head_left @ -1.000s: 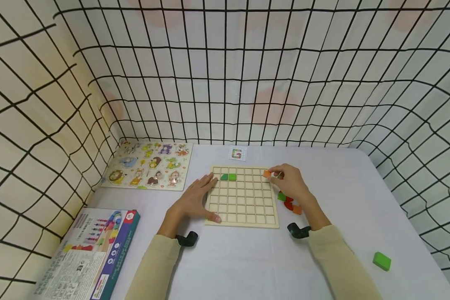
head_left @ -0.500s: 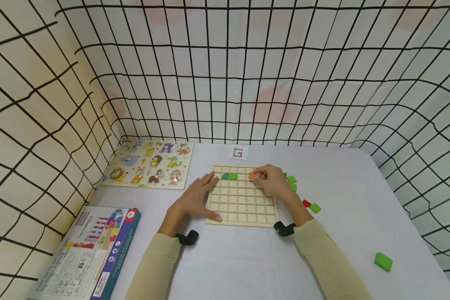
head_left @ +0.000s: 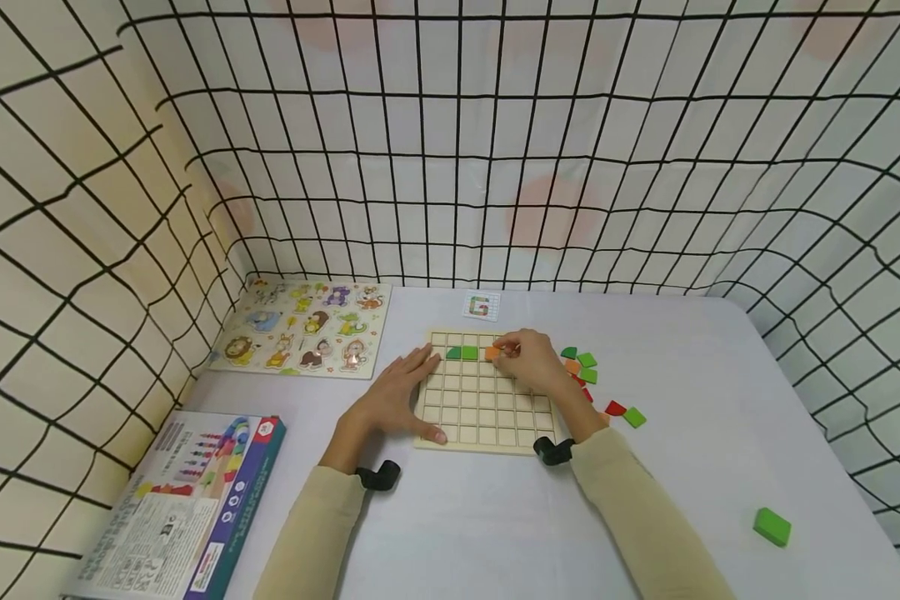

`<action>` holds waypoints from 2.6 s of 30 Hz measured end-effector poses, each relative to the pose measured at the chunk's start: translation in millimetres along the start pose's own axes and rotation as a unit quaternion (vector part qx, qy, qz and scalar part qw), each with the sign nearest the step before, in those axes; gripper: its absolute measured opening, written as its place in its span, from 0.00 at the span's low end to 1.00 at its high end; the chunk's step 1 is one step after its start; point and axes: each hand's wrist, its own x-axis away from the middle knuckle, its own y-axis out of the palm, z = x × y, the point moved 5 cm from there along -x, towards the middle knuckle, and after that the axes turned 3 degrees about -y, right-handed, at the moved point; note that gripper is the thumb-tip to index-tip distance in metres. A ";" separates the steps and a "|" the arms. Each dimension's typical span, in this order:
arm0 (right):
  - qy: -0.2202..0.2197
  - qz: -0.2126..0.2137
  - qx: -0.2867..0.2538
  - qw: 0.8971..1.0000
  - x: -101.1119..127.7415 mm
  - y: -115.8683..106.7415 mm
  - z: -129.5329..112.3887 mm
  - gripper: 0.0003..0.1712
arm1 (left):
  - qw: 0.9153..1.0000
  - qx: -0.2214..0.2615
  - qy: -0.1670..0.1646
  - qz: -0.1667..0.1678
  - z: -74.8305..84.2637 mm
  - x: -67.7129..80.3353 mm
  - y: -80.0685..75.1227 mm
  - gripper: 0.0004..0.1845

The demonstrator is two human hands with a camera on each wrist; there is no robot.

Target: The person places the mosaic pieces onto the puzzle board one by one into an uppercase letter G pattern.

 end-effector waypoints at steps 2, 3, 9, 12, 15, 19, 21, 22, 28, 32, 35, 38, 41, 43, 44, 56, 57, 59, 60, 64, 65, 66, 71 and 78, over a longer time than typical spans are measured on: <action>0.003 0.001 0.003 1.000 -3.0 2.1 1.5 0.19 | 1.000 -0.002 0.000 -0.001 0.2 -0.3 -0.3 0.75; 0.004 0.001 0.003 1.000 -4.2 3.4 2.3 0.19 | 1.000 -0.002 -0.001 -0.001 0.7 -0.1 -0.7 0.75; 0.012 -0.001 0.019 1.000 -9.5 8.4 4.0 0.19 | 1.000 0.007 -0.002 0.000 1.6 -0.1 -0.9 0.75; 0.011 -0.004 0.026 1.000 -9.4 9.8 1.4 0.19 | 1.000 0.007 -0.004 0.001 1.3 0.0 -0.6 0.75; 0.012 -0.007 0.033 0.999 -8.6 11.0 -0.8 0.20 | 1.000 0.009 -0.006 0.003 1.1 0.5 -1.0 0.75; 0.013 -0.006 0.037 0.999 -6.9 9.7 -1.6 0.21 | 1.000 0.011 -0.002 0.005 3.0 0.0 -2.1 0.75; 0.009 -0.003 0.028 1.000 -5.5 7.9 -1.3 0.21 | 1.000 0.011 0.000 0.005 3.5 -0.4 -2.0 0.75; 0.007 -0.001 0.022 1.000 -5.1 6.9 -0.3 0.22 | 1.000 0.009 0.000 0.004 3.5 -0.5 -1.8 0.75; -0.012 0.025 0.003 1.000 0.2 -6.2 6.4 0.20 | 1.000 0.009 0.001 0.000 3.6 0.3 -2.1 0.75; -0.013 0.045 0.010 0.999 4.5 -20.2 12.6 0.18 | 1.000 0.011 -0.003 -0.004 2.1 1.9 -2.4 0.75; -0.005 0.052 0.023 0.998 7.6 -31.3 20.2 0.18 | 1.000 0.010 -0.008 -0.005 -0.4 3.4 -2.5 0.75; 0.003 0.054 0.037 0.998 10.3 -42.3 29.1 0.18 | 1.000 0.011 -0.011 -0.003 -3.0 4.3 -2.1 0.75; 0.011 0.056 0.050 0.997 13.6 -52.1 38.0 0.18 | 1.000 0.011 -0.011 -0.001 -4.9 4.4 -1.4 0.75; 0.019 0.056 0.059 0.997 15.9 -57.6 43.9 0.18 | 1.000 0.008 -0.013 -0.002 -5.6 4.4 -0.8 0.75; 0.022 0.056 0.062 0.996 16.9 -59.7 46.6 0.18 | 1.000 0.006 -0.013 -0.002 -6.0 4.4 -0.4 0.75; 0.047 0.056 0.083 0.994 24.6 -78.5 80.7 0.18 | 1.000 0.010 -0.006 -0.001 -3.7 5.0 -0.2 0.75; 0.051 0.054 0.084 0.994 25.0 -79.7 82.8 0.19 | 1.000 0.010 -0.006 -0.001 -3.7 4.6 0.0 0.75; 0.058 0.051 0.084 0.993 26.1 -81.5 86.1 0.19 | 1.000 0.010 -0.004 0.000 -3.3 3.8 0.2 0.75; 0.063 0.049 0.085 0.993 26.7 -81.8 86.7 0.19 | 1.000 0.009 -0.004 -0.001 -3.0 3.3 0.3 0.75; 0.072 0.043 0.089 0.992 28.3 -81.2 85.9 0.20 | 1.000 0.008 0.000 -0.001 -1.7 2.0 -0.5 0.75; 0.072 0.041 0.090 0.992 28.5 -80.9 85.1 0.20 | 1.000 0.008 0.000 0.000 -1.2 2.0 -1.0 0.75; 0.072 0.039 0.090 0.993 28.5 -80.7 84.3 0.19 | 1.000 0.006 0.000 -0.001 -0.9 1.8 -1.3 0.75; 0.087 0.036 0.090 0.992 28.1 -84.1 87.4 0.18 | 1.000 0.007 0.007 0.000 2.4 1.2 -1.7 0.75; 0.106 0.039 0.086 0.990 23.5 -85.6 92.1 0.20 | 1.000 0.007 0.007 0.002 1.6 0.1 -0.4 0.75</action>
